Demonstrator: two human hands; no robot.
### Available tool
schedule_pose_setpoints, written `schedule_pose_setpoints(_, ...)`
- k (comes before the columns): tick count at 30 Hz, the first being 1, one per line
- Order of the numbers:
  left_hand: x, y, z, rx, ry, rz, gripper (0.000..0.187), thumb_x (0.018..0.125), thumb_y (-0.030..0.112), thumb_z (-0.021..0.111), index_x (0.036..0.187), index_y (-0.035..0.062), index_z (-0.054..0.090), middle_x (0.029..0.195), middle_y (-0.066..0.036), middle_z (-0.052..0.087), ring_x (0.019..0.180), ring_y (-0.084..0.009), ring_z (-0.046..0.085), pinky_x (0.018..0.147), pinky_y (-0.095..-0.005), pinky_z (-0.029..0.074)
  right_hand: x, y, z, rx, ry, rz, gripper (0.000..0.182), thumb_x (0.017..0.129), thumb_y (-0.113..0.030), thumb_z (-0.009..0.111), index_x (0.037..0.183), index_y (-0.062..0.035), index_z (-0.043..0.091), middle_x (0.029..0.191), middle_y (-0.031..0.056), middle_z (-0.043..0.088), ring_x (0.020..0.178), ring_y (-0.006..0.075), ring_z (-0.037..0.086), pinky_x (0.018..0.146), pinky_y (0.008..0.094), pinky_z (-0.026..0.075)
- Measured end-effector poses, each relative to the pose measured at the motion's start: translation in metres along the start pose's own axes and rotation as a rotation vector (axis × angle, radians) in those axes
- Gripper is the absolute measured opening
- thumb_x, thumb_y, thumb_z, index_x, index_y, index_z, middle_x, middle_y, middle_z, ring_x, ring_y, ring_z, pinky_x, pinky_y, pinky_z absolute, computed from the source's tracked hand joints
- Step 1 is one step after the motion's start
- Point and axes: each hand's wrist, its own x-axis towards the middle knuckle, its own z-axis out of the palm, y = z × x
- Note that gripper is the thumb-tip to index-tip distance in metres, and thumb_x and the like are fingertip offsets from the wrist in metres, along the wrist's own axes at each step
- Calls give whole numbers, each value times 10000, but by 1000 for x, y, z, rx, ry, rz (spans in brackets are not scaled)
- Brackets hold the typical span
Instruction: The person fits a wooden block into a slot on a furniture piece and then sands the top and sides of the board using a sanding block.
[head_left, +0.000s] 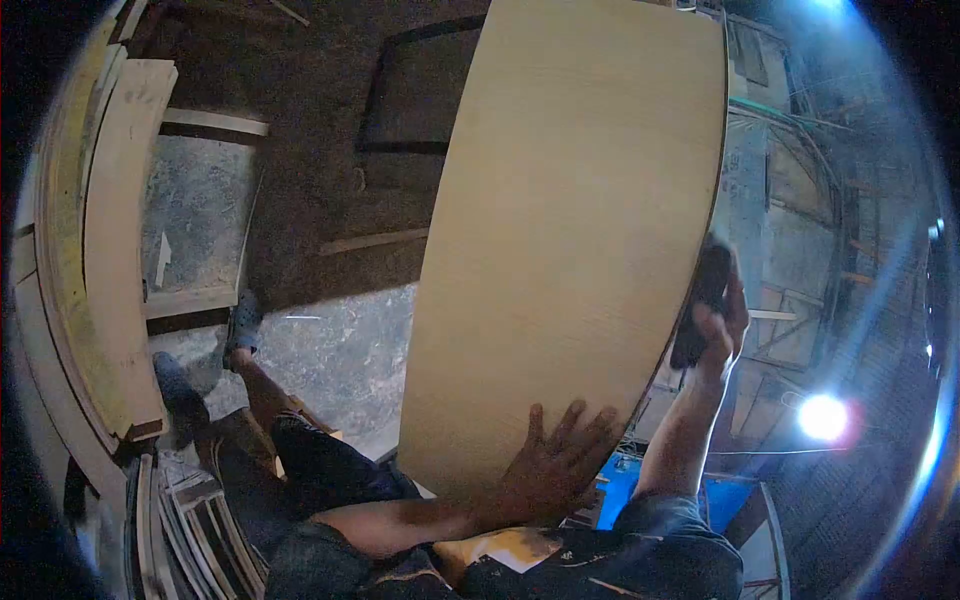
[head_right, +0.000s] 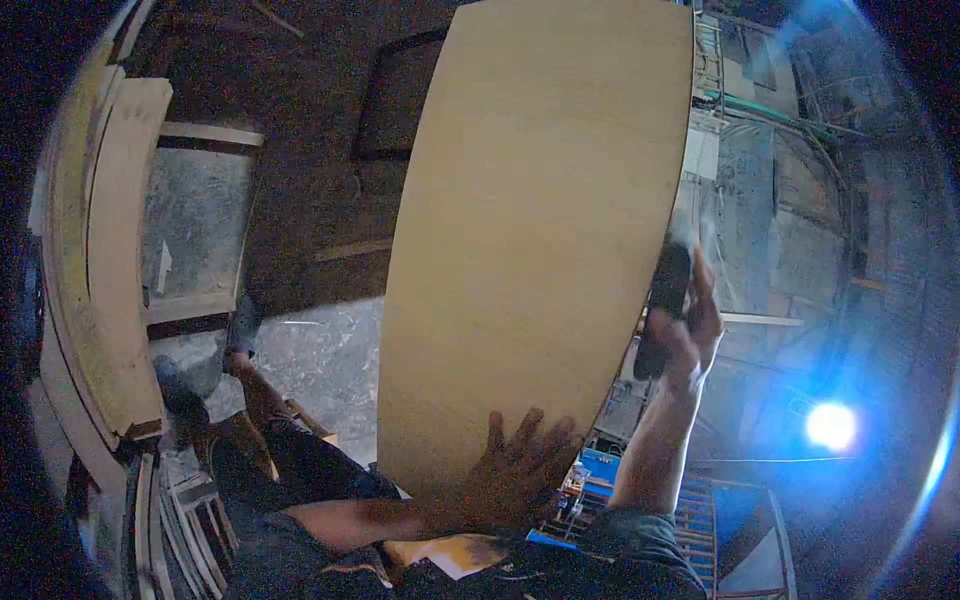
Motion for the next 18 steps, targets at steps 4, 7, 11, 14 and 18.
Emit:
schedule_pose_setpoints(4, -3, -3, 11, 13, -10, -4, 864, 841, 506, 602, 1527, 92, 278, 1573, -197, 236, 1366, -500, 291, 954, -795, 254, 89, -13, 18, 5, 92, 31, 848, 740, -293, 759, 1442, 42, 421, 1376, 173, 547, 1282, 279, 508, 1115, 390, 339)
schedule_pose_setpoints(7, -3, -2, 13, 31, 22, 6, 864, 853, 501, 597, 1532, 87, 260, 1588, -182, 216, 1388, -478, 278, 945, -781, 281, 156, -17, 16, 30, 15, -10, 791, 778, -278, 737, 1449, 10, 432, 1368, 135, 562, 1229, 233, 544, 1083, 366, 368)
schedule_pose_setpoints(11, -4, -2, 6, 54, 15, 17, 858, 855, 480, 606, 1526, 72, 262, 1603, -168, 195, 1405, -459, 272, 934, -772, 304, 251, -11, 3, -4, -21, 2, 640, 853, -222, 722, 1421, -46, 486, 1195, 86, 648, 960, 172, 656, 839, 302, 511)
schedule_pose_setpoints(14, -1, -2, 5, 93, -41, -7, 864, 847, 481, 607, 1525, 69, 265, 1606, -174, 177, 1417, -471, 244, 970, -776, 257, 263, 3, -8, 46, -58, 17, 607, 851, -244, 729, 1394, -60, 528, 1155, 79, 658, 926, 176, 661, 838, 308, 513)
schedule_pose_setpoints(18, -3, -6, 19, 100, -159, -26, 873, 855, 549, 568, 1513, 46, 292, 1604, -224, 131, 1410, -561, 144, 1006, -807, 131, 237, 36, -5, -7, -121, -69, 589, 845, -257, 733, 1375, -75, 552, 1165, 87, 644, 955, 191, 655, 863, 320, 509)
